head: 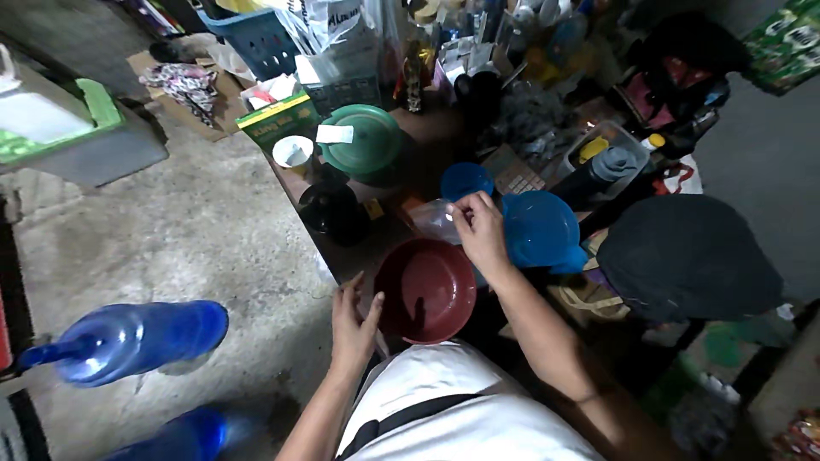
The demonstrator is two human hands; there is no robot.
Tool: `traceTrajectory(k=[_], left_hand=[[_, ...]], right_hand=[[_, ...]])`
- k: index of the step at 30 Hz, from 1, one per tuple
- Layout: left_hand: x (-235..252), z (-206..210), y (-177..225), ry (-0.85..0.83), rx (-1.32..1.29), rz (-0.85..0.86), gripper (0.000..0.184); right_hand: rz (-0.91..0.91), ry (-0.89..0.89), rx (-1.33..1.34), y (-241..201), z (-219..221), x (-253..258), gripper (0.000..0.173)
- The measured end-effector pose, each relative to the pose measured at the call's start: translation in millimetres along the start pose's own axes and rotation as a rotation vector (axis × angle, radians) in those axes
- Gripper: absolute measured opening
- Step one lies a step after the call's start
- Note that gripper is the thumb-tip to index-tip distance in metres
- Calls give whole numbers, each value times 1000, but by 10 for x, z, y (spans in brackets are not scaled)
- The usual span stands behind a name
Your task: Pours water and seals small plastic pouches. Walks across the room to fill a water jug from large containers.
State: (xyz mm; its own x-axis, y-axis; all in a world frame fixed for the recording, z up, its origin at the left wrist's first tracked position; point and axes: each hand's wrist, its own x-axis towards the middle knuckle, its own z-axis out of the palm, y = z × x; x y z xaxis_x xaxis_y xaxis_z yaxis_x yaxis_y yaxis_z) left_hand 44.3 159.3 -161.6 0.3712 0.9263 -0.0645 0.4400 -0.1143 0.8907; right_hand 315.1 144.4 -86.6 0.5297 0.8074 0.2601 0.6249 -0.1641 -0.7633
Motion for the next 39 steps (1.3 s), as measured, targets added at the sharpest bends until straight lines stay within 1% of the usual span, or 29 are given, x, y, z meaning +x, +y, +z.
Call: traceTrajectory(k=[1,3,4,6,8,11,13,14,16,17,18,19,20,22,24,26,28,30,32,34,36,37,39], left_hand=[[55,-15,87,18,-60,69,52],[155,-37,323,-21,-245,137,39],[197,-43,440,-57,-344,148,38],[253,-43,625,-124,-515,156,44],[261,-35,736,-156,-638,159,45],[177,-70,781,-121,-730,182,32],[107,-115,802,-105,-714,169,24],[79,-134,814,-110,-700,160,22],[42,-152,831,-139,-658,152,22],[32,-145,842,-154,-629,154,23],[22,-129,853,-170,-601,155,23],[9,-108,863,-186,-574,156,23],[-6,-83,871,-198,-539,164,24],[-39,-23,886,-220,-465,201,26],[-66,20,868,-237,-405,242,26],[-74,16,864,-258,-400,241,28],[-67,-17,891,-274,-428,204,31],[-55,-42,911,-265,-455,156,29],[-62,-20,894,-256,-463,144,22],[-99,39,871,-240,-457,146,12],[-109,96,871,-201,-430,137,9],[-101,111,860,-191,-368,165,8],[-92,96,857,-210,-88,287,9]], right_hand=[[-1,16,26,-89,-54,-54,19],[5,26,78,-287,-142,-201,18],[12,28,116,-378,-171,-274,17],[37,37,202,-514,-193,-412,16],[69,52,274,-591,-180,-539,15],[135,48,350,-581,-99,-706,15],[183,40,308,-556,-74,-804,15],[169,51,242,-551,-71,-858,18],[45,127,125,-549,-49,-970,28],[-34,168,121,-567,-33,-1017,27],[-104,169,147,-598,-20,-1063,22],[-155,135,192,-636,-6,-1109,19],[-175,87,231,-673,9,-1152,19],[-111,-2,272,-703,21,-1210,25],[-5,-58,392,-644,22,-1225,20],[73,-100,587,-552,1,-1211,15],[125,-102,736,-444,-49,-1211,14],[172,-73,777,-315,-112,-1224,14],[164,-58,693,-197,-147,-1250,11],[120,-89,543,-159,-160,-1304,8],[43,-126,416,-191,-168,-1360,12],[2,-134,370,-206,-166,-1381,15],[-72,-130,303,-222,-148,-1397,17]])
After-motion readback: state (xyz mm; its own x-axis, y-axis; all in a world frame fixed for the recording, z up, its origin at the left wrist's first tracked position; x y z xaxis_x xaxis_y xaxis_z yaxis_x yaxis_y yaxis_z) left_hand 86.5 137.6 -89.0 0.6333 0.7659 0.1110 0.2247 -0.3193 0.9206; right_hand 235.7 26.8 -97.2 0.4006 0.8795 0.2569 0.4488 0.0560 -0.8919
